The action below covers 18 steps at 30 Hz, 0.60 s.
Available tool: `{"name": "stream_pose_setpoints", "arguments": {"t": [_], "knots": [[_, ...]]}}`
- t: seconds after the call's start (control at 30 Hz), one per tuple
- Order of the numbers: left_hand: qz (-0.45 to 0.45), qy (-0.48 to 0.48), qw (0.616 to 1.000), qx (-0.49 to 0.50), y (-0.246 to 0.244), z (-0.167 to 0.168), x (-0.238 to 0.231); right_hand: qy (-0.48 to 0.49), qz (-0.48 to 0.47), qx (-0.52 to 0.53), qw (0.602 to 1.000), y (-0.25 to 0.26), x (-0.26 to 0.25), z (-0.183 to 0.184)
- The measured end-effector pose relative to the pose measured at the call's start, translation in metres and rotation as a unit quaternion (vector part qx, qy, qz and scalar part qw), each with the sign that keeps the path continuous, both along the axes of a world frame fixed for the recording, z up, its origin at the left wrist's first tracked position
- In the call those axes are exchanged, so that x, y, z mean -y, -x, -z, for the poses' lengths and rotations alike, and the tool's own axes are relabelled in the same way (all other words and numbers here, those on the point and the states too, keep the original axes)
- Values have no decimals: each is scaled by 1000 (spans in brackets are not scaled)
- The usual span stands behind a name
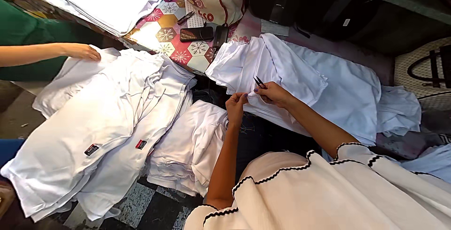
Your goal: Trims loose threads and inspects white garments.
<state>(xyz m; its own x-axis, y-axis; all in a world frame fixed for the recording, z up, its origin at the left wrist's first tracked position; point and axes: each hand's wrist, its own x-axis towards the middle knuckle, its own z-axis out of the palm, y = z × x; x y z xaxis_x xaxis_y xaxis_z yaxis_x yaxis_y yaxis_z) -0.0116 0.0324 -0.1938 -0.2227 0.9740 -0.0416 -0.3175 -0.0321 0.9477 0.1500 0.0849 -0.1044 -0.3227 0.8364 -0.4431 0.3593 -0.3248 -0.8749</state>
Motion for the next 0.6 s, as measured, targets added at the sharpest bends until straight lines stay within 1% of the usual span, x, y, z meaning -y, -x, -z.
{"name": "stream_pose_setpoints", "arguments": {"t": [0.07,0.13,0.17,0.23,0.3,0.33,0.43,0.6], "knots": [[-20,16,1000,1,3,6,7,-52,3,19,998,-7,7,-2],[-40,36,999,-1,5,9,13,-70,11,36,997,-11,13,-9],[-43,44,998,-3,5,9,15,-50,9,36,998,-10,15,-15],[-41,47,998,-4,3,7,20,19,-25,34,999,-7,21,-24],[-44,36,998,0,0,5,23,67,-75,64,993,-2,26,-22],[-45,31,998,4,-1,5,24,75,-93,87,989,2,27,-17],[-46,20,999,11,-3,4,24,78,-122,136,980,11,24,-4],[-51,7,999,11,-4,5,25,44,-132,156,978,18,12,10]]}}
